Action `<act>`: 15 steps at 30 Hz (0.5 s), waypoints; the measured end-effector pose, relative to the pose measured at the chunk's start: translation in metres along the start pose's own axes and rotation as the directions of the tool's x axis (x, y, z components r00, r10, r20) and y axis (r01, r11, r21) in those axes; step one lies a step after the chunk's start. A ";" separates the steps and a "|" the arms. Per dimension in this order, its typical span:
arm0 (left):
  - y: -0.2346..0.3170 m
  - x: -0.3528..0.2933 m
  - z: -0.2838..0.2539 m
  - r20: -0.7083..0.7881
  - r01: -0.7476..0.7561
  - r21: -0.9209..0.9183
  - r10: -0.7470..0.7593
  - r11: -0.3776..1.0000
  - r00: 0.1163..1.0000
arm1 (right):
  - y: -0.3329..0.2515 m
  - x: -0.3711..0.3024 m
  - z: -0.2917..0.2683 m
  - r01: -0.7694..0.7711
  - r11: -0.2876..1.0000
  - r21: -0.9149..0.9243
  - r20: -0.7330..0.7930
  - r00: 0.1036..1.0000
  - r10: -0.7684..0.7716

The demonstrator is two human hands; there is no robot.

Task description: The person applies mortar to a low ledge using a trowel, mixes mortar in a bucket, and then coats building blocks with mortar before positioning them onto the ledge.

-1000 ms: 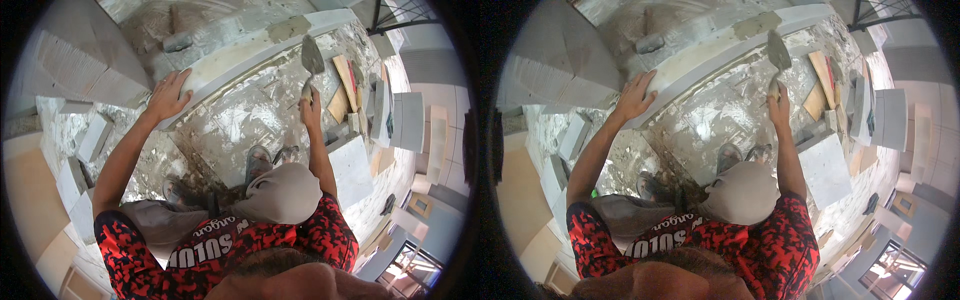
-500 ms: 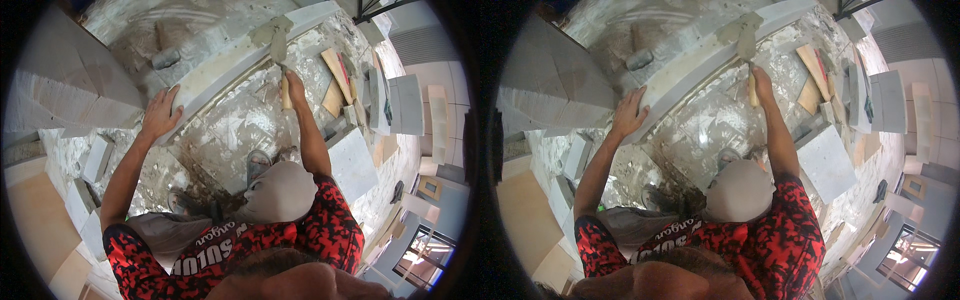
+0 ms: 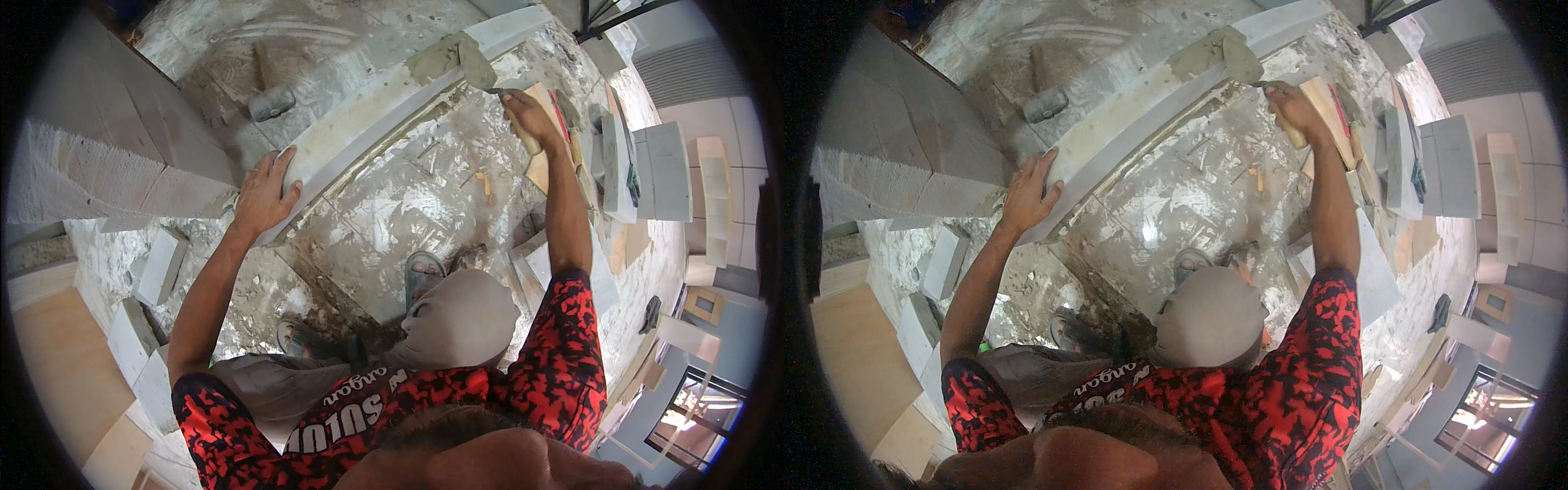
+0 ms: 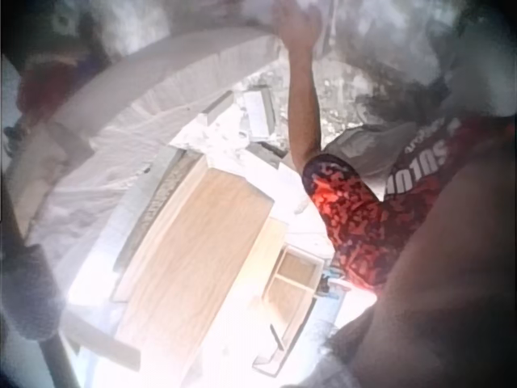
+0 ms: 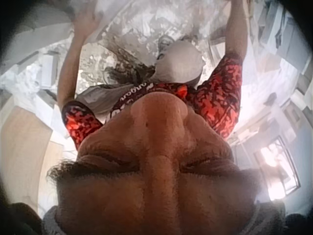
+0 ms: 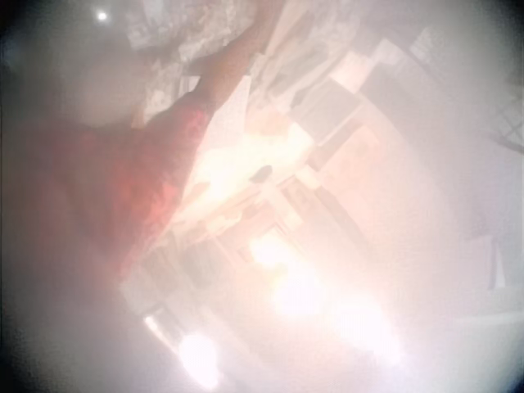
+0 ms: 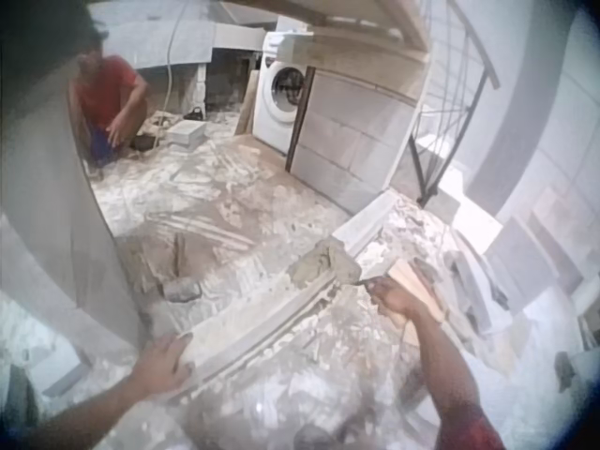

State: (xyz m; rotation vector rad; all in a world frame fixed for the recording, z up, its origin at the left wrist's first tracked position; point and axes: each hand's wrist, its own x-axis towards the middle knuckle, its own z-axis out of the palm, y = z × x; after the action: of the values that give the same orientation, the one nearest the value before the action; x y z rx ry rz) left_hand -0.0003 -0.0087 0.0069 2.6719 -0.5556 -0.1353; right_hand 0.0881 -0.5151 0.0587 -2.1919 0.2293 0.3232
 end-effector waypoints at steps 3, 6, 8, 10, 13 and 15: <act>0.003 0.003 -0.001 0.042 0.016 -0.035 -0.014 0.999 0.999 | -0.001 0.021 -0.024 -0.008 0.984 -0.175 0.011 1.000 0.011; 0.000 0.000 -0.003 0.055 0.042 -0.022 -0.041 0.999 0.998 | -0.025 0.023 -0.026 -0.065 0.979 -0.193 0.009 0.998 0.068; 0.001 0.003 0.001 0.049 0.021 -0.027 -0.020 0.999 0.999 | -0.012 0.033 -0.045 -0.175 0.984 0.037 0.067 0.983 0.172; 0.001 0.000 0.000 0.024 0.019 -0.012 -0.019 1.000 1.000 | -0.022 0.031 -0.036 -0.189 0.981 0.036 0.131 0.974 0.183; 0.000 -0.001 0.002 0.008 0.017 0.009 -0.017 1.000 1.000 | -0.047 0.013 -0.013 -0.135 0.986 -0.094 0.146 0.978 0.148; 0.000 -0.001 0.003 0.000 0.013 0.023 -0.013 1.000 1.000 | -0.055 0.005 -0.004 -0.104 0.989 -0.103 0.161 0.980 0.120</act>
State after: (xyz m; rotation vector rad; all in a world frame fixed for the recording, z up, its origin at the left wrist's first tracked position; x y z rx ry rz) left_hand -0.0015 -0.0097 0.0044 2.6986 -0.5425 -0.1332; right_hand 0.1090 -0.4860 0.1010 -2.2351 0.2495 0.5885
